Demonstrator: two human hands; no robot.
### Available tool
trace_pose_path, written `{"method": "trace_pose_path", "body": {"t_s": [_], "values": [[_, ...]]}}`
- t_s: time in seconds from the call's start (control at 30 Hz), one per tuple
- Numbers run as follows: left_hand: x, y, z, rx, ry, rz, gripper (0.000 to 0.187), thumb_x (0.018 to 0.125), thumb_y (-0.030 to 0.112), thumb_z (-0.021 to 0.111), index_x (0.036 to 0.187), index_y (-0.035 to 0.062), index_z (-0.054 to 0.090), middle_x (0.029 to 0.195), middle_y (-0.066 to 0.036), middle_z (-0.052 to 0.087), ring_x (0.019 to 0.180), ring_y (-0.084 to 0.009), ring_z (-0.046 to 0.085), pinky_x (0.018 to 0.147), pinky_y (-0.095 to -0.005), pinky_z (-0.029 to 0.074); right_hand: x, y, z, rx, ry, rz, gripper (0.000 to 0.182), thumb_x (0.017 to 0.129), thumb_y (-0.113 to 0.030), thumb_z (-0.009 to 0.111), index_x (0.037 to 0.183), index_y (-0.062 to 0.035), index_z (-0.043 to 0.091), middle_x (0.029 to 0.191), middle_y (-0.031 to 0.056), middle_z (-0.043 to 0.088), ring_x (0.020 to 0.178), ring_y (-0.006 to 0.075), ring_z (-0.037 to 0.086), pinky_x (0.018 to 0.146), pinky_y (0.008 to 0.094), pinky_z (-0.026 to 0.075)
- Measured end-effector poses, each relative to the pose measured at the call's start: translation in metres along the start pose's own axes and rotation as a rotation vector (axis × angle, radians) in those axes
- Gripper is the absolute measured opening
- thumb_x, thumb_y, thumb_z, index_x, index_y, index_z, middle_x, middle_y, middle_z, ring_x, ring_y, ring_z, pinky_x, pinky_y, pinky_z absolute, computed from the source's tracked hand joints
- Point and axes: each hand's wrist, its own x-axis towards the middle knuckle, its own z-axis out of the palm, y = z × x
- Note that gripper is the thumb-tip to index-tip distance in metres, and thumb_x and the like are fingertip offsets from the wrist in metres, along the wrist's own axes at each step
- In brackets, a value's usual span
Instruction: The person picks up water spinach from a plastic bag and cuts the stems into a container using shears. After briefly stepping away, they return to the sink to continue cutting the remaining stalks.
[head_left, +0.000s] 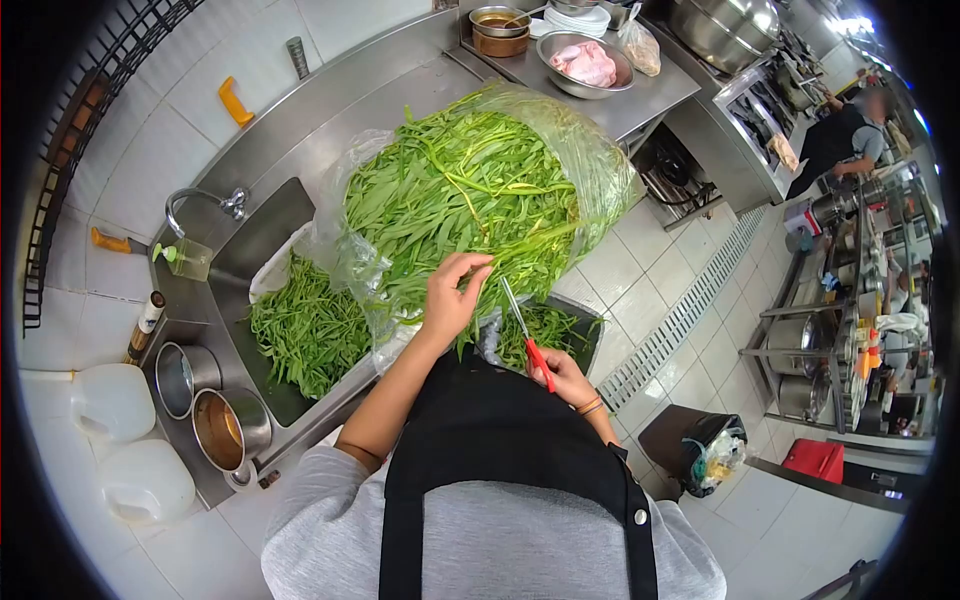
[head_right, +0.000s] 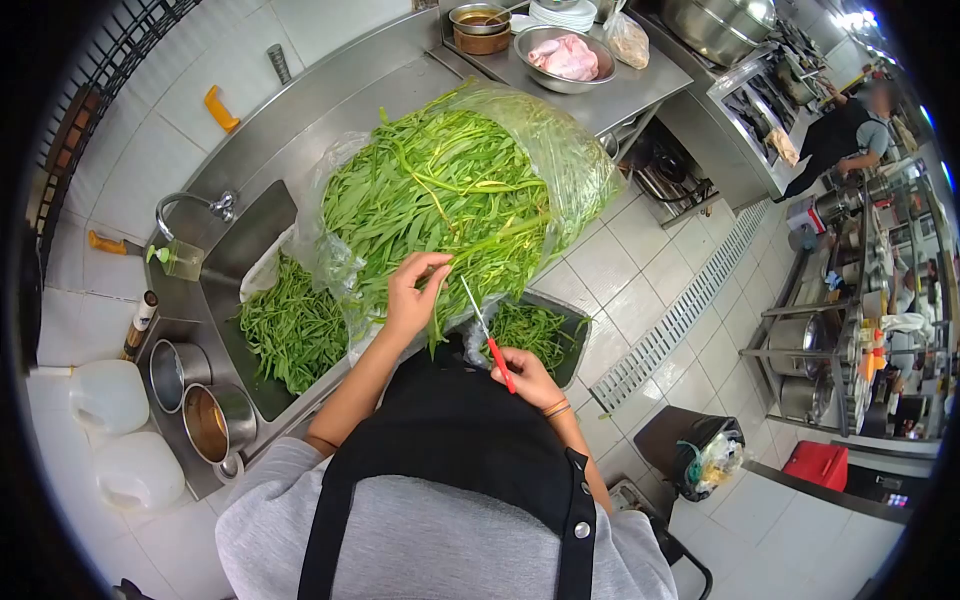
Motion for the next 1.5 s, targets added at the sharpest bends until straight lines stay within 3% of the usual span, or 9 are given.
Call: {"method": "trace_pose_path", "body": {"t_s": [0.1,0.2,0.3,0.5,0.7,0.9,1.1,1.23,1.5], "values": [[-0.005,0.002,0.009,-0.04,-0.068,0.005,0.012,0.079,0.007,0.063,0.09,0.0044,0.065,0.084,-0.01,0.061,0.072,-0.0198,0.06,0.064,-0.0278,0.046,-0.006,0.002,0.003,0.0,0.09,0.022,0.02,0.084,-0.023,0.058,0.078,-0.004,0.053,0.071,-0.0053,0.047,0.064,0.0036,0.041,0.059,0.0191,0.035],[-0.017,0.004,0.017,-0.016,-0.414,0.022,0.01,0.076,0.007,0.066,0.085,0.0033,0.065,0.079,-0.008,0.062,0.071,-0.0173,0.059,0.064,-0.0272,0.046,-0.017,0.01,0.001,0.013,0.182,0.027,0.021,0.084,-0.023,0.059,0.077,-0.0039,0.053,0.07,-0.0061,0.046,0.064,0.0029,0.04,0.057,0.0188,0.034],[-0.032,-0.007,0.031,-0.046,-0.531,0.001,0.012,0.074,0.009,0.068,0.073,0.0017,0.058,0.075,-0.009,0.061,0.069,-0.0206,0.059,0.062,-0.0297,0.046,-0.034,0.027,-0.003,0.009,0.231,0.085,0.023,0.084,-0.025,0.061,0.076,-0.004,0.053,0.068,-0.0067,0.046,0.062,0.0026,0.039,0.056,0.0189,0.033],[-0.042,-0.018,0.045,0.042,-0.669,0.036,0.018,0.073,0.015,0.069,0.08,0.0025,0.058,0.082,-0.011,0.058,0.076,-0.0262,0.059,0.066,-0.0357,0.046,-0.068,0.054,-0.003,-0.043,0.33,0.283,0.028,0.085,-0.03,0.06,0.075,-0.0044,0.056,0.063,-0.0076,0.046,0.057,0.0027,0.038,0.052,0.0193,0.032],[-0.016,-0.017,0.027,0.548,-0.111,-0.144,0.025,0.075,0.024,0.068,0.092,0.0071,0.06,0.097,-0.011,0.05,0.083,-0.0278,0.057,0.068,-0.036,0.048,-0.069,0.06,-0.012,0.028,0.33,0.32,0.032,0.086,-0.033,0.059,0.071,-0.0054,0.054,0.063,-0.0061,0.047,0.057,0.0037,0.04,0.053,0.0198,0.033],[0.005,-0.062,0.019,0.611,-0.161,-0.071,0.019,0.077,0.018,0.064,0.089,0.0047,0.06,0.095,-0.015,0.057,0.077,-0.0318,0.059,0.064,-0.04,0.049,-0.03,0.026,-0.007,-0.074,0.244,0.196,0.035,0.089,-0.034,0.052,0.069,-0.0062,0.05,0.064,-0.0033,0.048,0.061,0.0058,0.043,0.058,0.021,0.036],[-0.012,-0.021,0.004,0.538,-0.107,-0.024,0.014,0.078,0.017,0.063,0.085,0.0059,0.06,0.075,-0.013,0.061,0.071,-0.0317,0.06,0.062,-0.0395,0.048,0.009,0.018,-0.009,0.028,0.114,0.176,0.048,0.088,-0.048,0.045,0.069,-0.0047,0.054,0.065,0.0007,0.052,0.057,0.0083,0.045,0.055,0.0216,0.037],[-0.034,-0.014,-0.004,0.473,-0.155,0.006,0.015,0.078,0.018,0.063,0.086,0.0064,0.06,0.077,-0.013,0.062,0.072,-0.0324,0.06,0.061,-0.0386,0.048,0.034,0.021,-0.009,0.042,0.105,0.131,0.053,0.087,-0.054,0.044,0.069,-0.0048,0.053,0.064,0.0006,0.052,0.055,0.0083,0.044,0.054,0.0217,0.038],[-0.049,-0.03,-0.021,0.385,-0.194,-0.056,0.017,0.078,0.018,0.063,0.086,0.0038,0.058,0.076,-0.016,0.06,0.073,-0.0352,0.058,0.064,-0.0403,0.047,0.018,0.024,-0.004,0.079,0.106,0.167,0.026,0.089,-0.024,0.055,0.072,-0.0039,0.056,0.063,-0.0022,0.051,0.057,0.0053,0.044,0.056,0.0197,0.036]]}}
